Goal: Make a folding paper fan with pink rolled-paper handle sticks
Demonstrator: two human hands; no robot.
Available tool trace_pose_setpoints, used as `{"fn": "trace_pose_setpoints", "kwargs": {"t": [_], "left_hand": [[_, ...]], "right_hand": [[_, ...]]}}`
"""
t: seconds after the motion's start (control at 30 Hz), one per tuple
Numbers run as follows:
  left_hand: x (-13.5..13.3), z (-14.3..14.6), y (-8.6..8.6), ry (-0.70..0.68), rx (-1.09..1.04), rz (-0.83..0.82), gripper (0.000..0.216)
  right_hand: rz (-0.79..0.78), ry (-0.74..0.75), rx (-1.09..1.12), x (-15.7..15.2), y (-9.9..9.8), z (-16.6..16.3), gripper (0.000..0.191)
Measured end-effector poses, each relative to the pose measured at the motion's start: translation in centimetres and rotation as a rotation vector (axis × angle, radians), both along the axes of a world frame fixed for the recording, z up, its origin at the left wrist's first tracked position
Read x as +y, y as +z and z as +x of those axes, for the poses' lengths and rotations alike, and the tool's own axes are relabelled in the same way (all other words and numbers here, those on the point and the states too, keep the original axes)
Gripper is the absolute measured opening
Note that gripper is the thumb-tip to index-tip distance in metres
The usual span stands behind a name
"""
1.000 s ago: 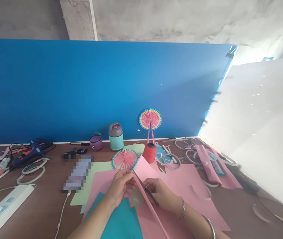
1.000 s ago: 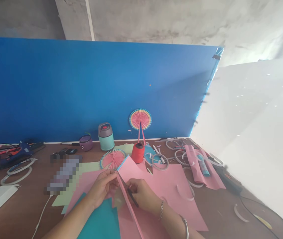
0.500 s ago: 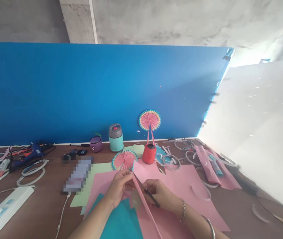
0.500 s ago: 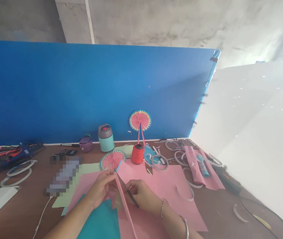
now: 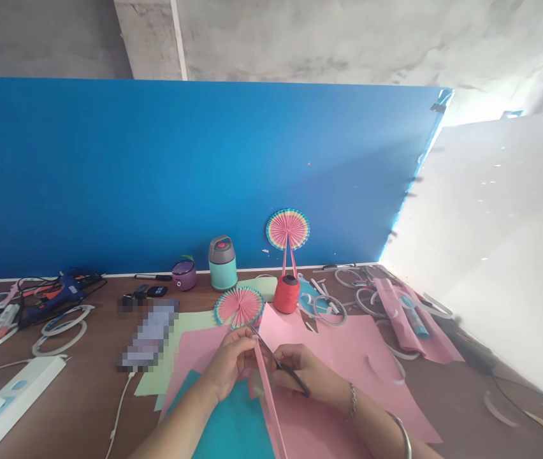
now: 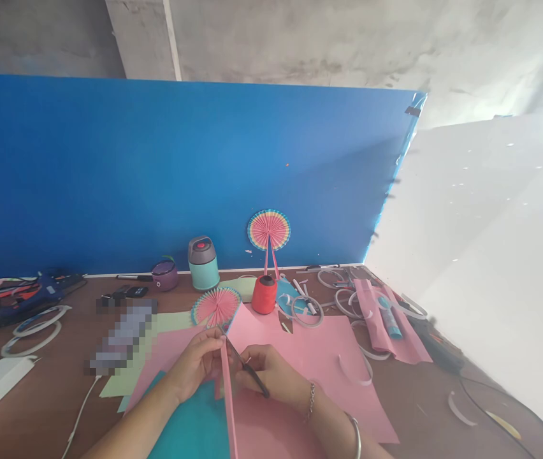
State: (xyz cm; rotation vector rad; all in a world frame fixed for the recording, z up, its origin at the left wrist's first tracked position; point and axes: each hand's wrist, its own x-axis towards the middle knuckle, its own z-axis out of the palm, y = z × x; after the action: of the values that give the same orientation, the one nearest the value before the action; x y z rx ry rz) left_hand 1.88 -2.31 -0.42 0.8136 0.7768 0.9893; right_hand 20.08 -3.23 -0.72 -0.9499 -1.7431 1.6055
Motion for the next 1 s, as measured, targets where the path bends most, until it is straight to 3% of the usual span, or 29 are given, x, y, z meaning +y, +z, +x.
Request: {"fn": "trace_pose_setpoints", "kwargs": {"t": [0.6,0.73,0.87,1.0], "left_hand": [[0.1,-0.2,-0.2,-0.038,-0.004,0.036,0.017],[0.7,-1.2,0.5,0.063,0.027,0.060,0.015],[1.8,-3.4,1.2,0.207,0.297,0.120,0.018],[2.8,-5.5,0.9,0.145,0.830,0.119,0.016]], "right_hand": [[-0.042,-0.048,-0.062,0.5,-1.4,0.2,0.033],[-0.093,-0.024,-0.010,0.7,-0.6,0.5,0.039],[0.021,-0.186,-0.142,1.0,0.6,1.8,0.029],[0.343,-0.390,-0.572,1.7,0.8,4.2,0.015]]}}
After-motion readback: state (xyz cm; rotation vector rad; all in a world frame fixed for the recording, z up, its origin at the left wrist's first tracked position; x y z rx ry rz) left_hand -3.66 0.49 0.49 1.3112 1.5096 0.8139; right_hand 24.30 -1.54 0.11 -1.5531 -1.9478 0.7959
